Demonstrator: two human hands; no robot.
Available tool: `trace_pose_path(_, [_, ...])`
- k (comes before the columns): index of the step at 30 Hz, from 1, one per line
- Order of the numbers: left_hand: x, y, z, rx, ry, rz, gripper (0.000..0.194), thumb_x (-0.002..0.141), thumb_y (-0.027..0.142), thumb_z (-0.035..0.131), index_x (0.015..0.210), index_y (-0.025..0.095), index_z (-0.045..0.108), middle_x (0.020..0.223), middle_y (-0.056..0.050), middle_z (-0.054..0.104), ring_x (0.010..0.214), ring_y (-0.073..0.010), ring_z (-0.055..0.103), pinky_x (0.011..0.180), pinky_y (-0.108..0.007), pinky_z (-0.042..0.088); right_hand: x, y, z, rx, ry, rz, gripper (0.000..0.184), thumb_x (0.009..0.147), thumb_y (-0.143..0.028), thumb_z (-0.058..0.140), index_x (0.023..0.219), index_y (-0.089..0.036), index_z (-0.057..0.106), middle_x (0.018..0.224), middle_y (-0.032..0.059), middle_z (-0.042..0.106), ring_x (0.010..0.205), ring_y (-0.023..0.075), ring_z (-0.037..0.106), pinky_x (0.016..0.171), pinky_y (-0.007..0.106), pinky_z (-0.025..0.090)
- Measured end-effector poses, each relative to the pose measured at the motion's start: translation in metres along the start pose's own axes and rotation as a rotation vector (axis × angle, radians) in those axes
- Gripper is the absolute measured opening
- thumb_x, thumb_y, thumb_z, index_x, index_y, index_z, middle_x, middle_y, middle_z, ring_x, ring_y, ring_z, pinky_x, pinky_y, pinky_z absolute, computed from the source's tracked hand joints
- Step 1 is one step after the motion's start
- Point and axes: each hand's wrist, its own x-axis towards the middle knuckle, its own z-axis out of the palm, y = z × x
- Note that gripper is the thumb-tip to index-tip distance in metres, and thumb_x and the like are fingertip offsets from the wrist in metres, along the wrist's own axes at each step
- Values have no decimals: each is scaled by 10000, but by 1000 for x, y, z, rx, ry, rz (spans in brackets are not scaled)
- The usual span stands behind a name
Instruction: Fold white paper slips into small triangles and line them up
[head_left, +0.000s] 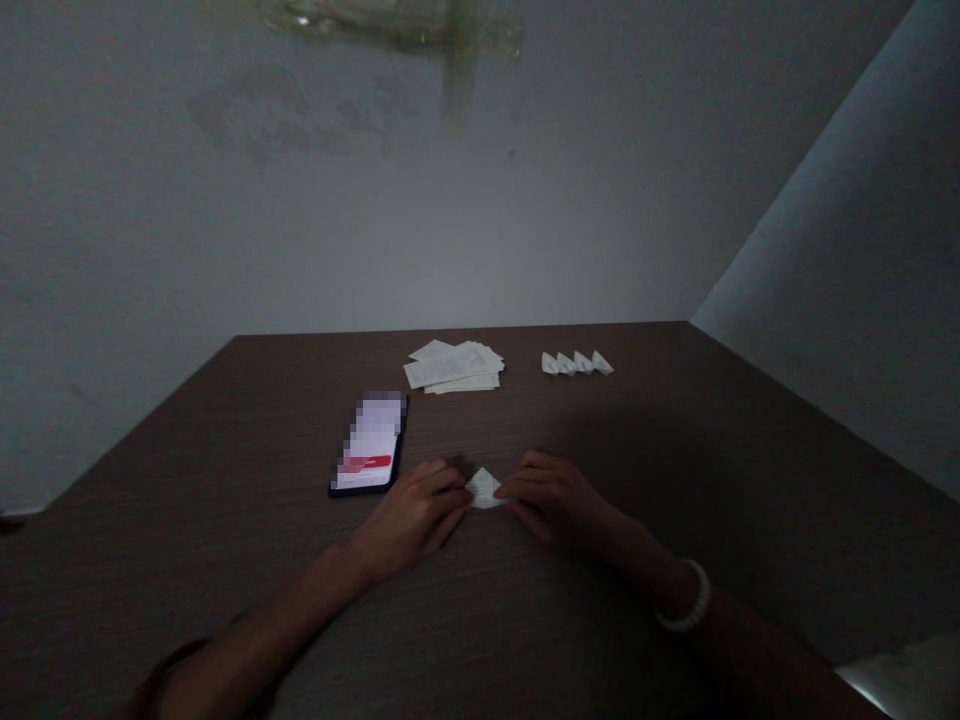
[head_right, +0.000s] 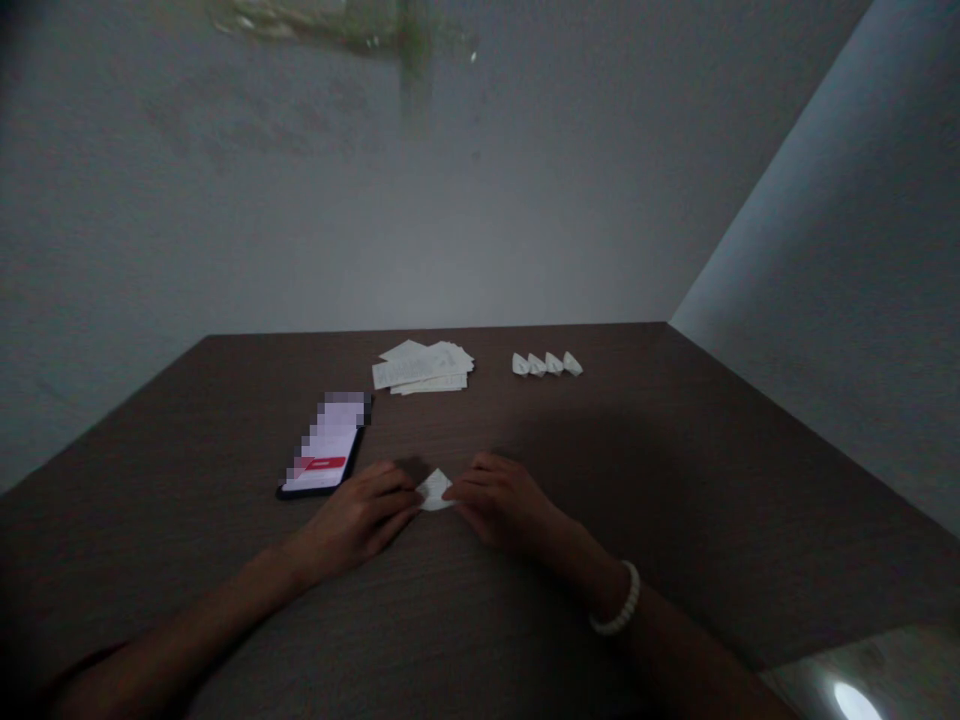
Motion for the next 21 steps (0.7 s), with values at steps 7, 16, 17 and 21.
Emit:
trace_pose_path(7, [-6,-5,5,-33,40,-20,165,930,229,519,865,160,654,873,-62,628,873,-204,565,799,-364,471,-1,-1,-1,3,18,61,91,852,-182,604,908,-202,672,941,52,675,870,184,552,782,320,453])
trace_pose_path(16, [-5,-3,5,-38,35,-39,156,935,238,521,937,154,652,897,-67,640,891,-212,571,812,-375,473,-2,-1,-1,-18,17,163,70,872,-220,599,843,-189,655,889,45,634,880,177,528,765,302,443])
trace_pose_path(17, [-4,-3,4,-34,40,-46,161,934,249,525,975,155,649,906,-69,643,898,-215,574,816,-380,473,-1,-1,0,-27,17,179,73,875,-222,594,844,-184,649,892,47,631,882,178,525,769,305,441])
trace_pose_path(21, [1,-2,5,-52,43,-68,184,943,265,519,927,163,671,863,-60,652,862,-205,587,798,-368,477,2,-3,1,-61,24,235,104,888,-239,575,824,-175,625,895,52,624,882,186,514,771,316,431])
